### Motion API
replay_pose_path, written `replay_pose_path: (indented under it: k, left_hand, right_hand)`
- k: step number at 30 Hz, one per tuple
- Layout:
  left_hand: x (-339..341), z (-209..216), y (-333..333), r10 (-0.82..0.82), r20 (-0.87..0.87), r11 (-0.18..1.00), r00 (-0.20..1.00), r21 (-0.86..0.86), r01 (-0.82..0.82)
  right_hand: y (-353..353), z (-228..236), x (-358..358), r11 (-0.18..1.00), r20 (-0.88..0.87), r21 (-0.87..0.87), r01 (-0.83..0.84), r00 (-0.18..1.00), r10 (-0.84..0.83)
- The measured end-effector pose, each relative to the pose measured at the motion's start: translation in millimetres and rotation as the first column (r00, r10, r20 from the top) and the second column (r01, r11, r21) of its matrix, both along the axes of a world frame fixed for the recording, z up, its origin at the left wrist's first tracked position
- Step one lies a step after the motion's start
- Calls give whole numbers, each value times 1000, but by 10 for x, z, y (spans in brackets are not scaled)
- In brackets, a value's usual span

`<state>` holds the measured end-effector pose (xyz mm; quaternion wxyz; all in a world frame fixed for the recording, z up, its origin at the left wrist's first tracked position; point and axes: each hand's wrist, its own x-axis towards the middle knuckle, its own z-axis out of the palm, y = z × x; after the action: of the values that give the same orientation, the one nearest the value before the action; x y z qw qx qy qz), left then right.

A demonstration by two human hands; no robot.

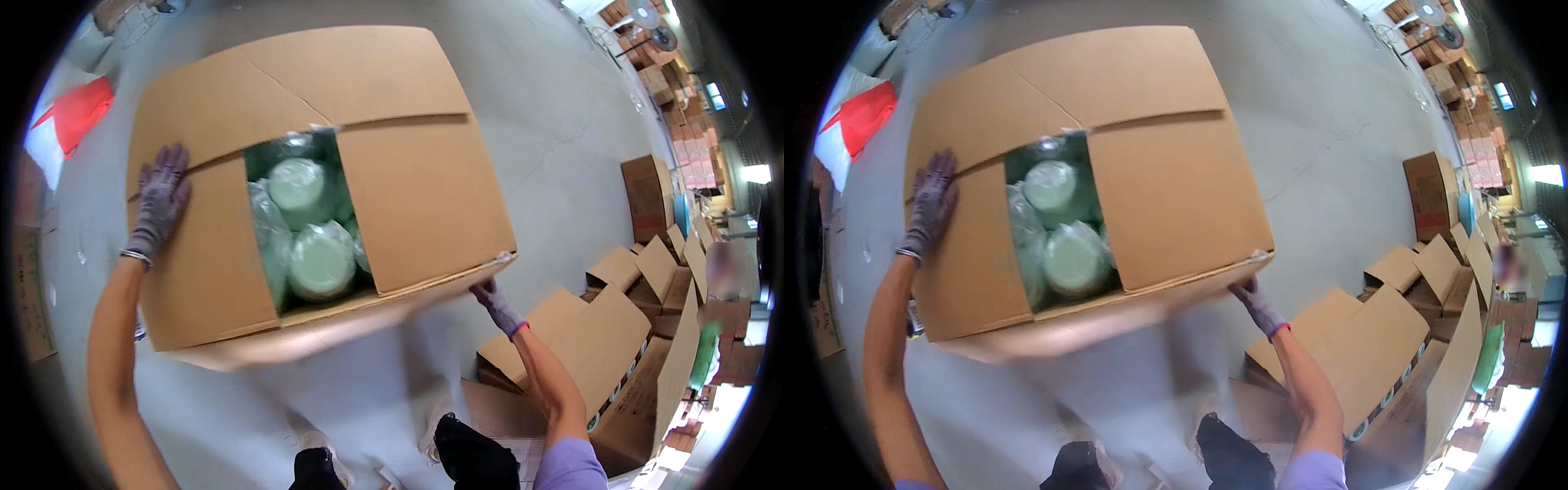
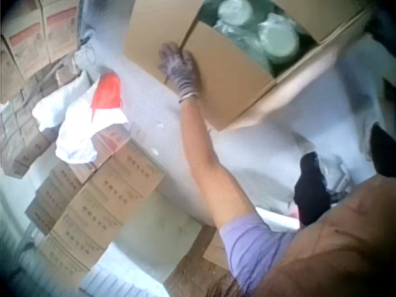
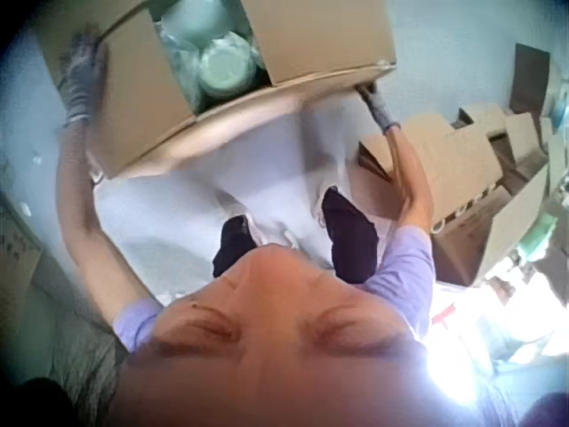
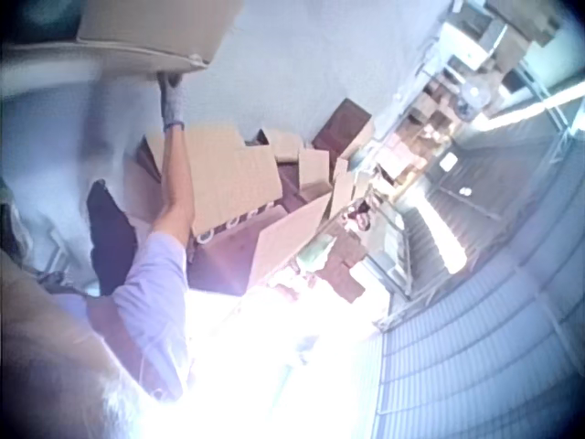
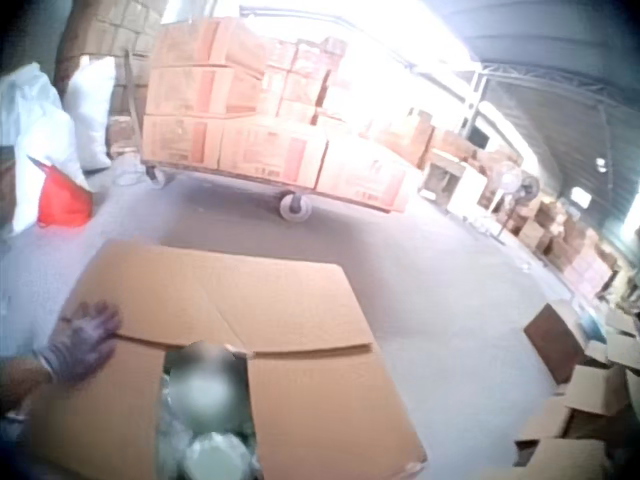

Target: The person assembles light green kettles by inserting internal components and lids, then places them into a cardboard box. The person also seals the box with tape.

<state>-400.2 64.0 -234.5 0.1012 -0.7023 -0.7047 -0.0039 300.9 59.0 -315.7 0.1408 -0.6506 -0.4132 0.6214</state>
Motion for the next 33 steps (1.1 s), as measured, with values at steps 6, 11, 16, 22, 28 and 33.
replay_pose_path:
  k: [6, 11, 16, 22, 28, 33]
  left_hand:
    - [191, 659, 157, 223, 92, 897, 970, -408, -168]
    - [267, 1143, 731, 300, 20, 608, 954, -775, -175]
    - [114, 1513, 976, 459, 239, 548, 856, -834, -61]
    - [90, 836, 412, 201, 345, 840, 917, -543, 20]
    - [375, 437, -93, 235, 232, 893, 944, -435, -115]
    - [448, 521, 18, 264, 287, 896, 921, -427, -124]
  right_hand:
    - [-219, 1646, 340, 865, 263, -477, -155, 914, 308]
    - [255, 3226, 123, 915, -372, -364, 174, 873, -314]
    - [827, 3191, -1250, 951, -618, 260, 168, 786, 30]
    - [1304, 1690, -2852, 805, 721, 269, -529, 665, 196]
    - [1327, 1536, -3202, 601, 832, 343, -722, 530, 162]
    - [1499, 1423, -4325, 202, 811, 408, -890, 455, 367]
